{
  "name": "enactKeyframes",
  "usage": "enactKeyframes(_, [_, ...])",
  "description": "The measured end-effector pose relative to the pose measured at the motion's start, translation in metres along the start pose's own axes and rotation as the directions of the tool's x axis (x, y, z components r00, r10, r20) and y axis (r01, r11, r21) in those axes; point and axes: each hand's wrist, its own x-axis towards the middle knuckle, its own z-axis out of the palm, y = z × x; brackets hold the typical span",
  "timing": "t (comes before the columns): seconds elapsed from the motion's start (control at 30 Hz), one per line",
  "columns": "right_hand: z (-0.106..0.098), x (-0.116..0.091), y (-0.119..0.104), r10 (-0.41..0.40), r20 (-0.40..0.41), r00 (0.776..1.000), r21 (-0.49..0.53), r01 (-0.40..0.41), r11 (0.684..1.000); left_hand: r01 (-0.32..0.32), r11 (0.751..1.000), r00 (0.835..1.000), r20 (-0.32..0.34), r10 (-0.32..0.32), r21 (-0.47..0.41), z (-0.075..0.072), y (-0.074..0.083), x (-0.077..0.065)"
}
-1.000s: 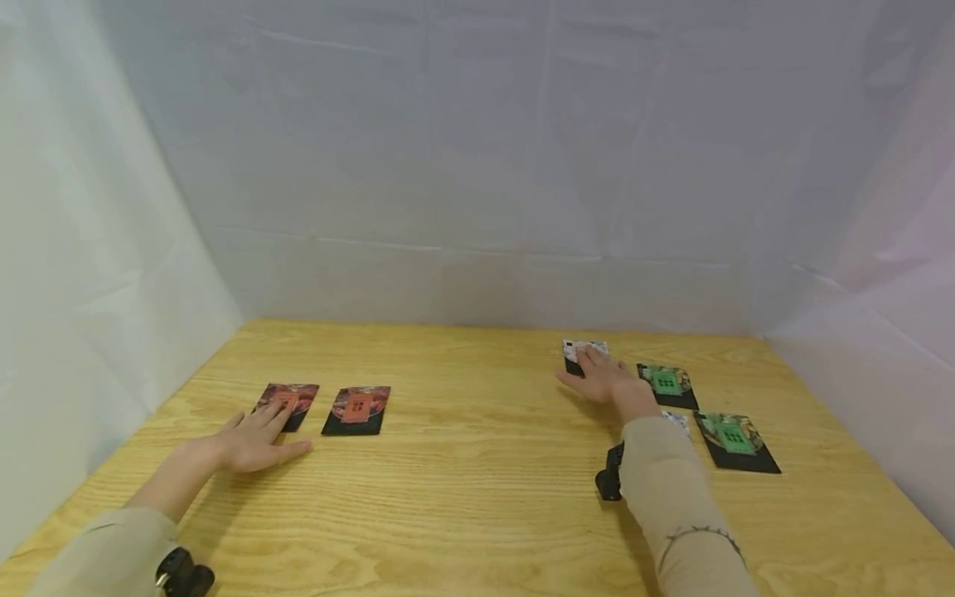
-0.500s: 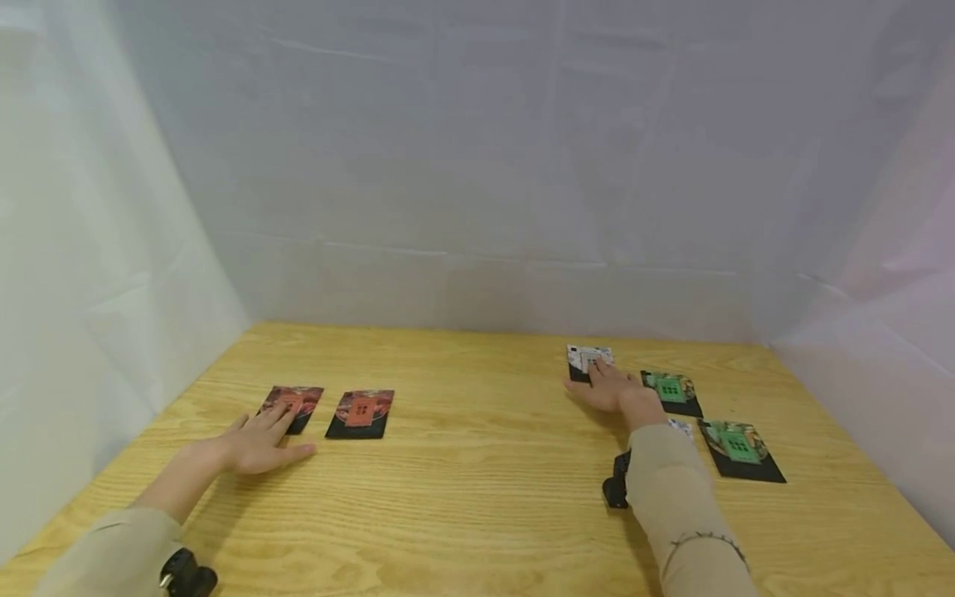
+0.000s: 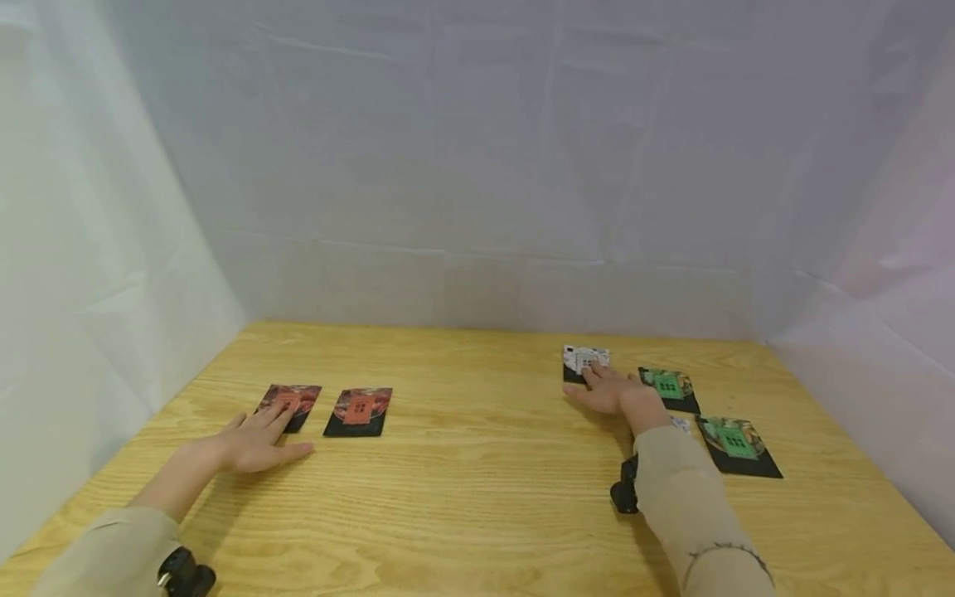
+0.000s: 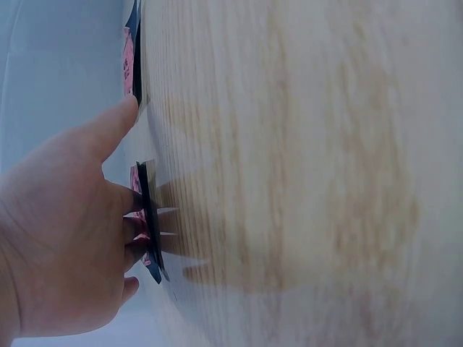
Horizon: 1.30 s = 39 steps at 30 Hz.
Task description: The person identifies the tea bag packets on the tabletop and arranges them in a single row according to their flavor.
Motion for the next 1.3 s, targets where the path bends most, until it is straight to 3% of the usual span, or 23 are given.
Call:
enactKeyframes(0.33, [0.004, -0.008, -0.007, -0.062, 0.031, 0.998, -0.047, 0.063, 0.997, 0.003, 1.0, 1.0, 0.004, -0.003, 0.004, 0.001, -0.001, 0.0])
enactKeyframes(0.63, [0.011, -0.015, -0.014, -0.087, 0.0, 0.996, -0.06, 0.087, 0.994, 0.002, 1.0, 1.0, 0.009, -0.002, -0.016, 0.001, -0.001, -0.001])
enactKeyframes(1.03, [0.021, -0.03, -0.025, -0.112, -0.02, 0.994, -0.158, 0.108, 0.981, 0.004, 1.0, 1.0, 0.009, -0.004, -0.003, -0.001, 0.002, -0.002])
enactKeyframes(1.3, [0.024, -0.041, -0.037, -0.14, -0.017, 0.99, -0.149, 0.136, 0.979, -0.003, 1.0, 1.0, 0.004, 0.003, -0.012, -0.001, 0.001, -0.002])
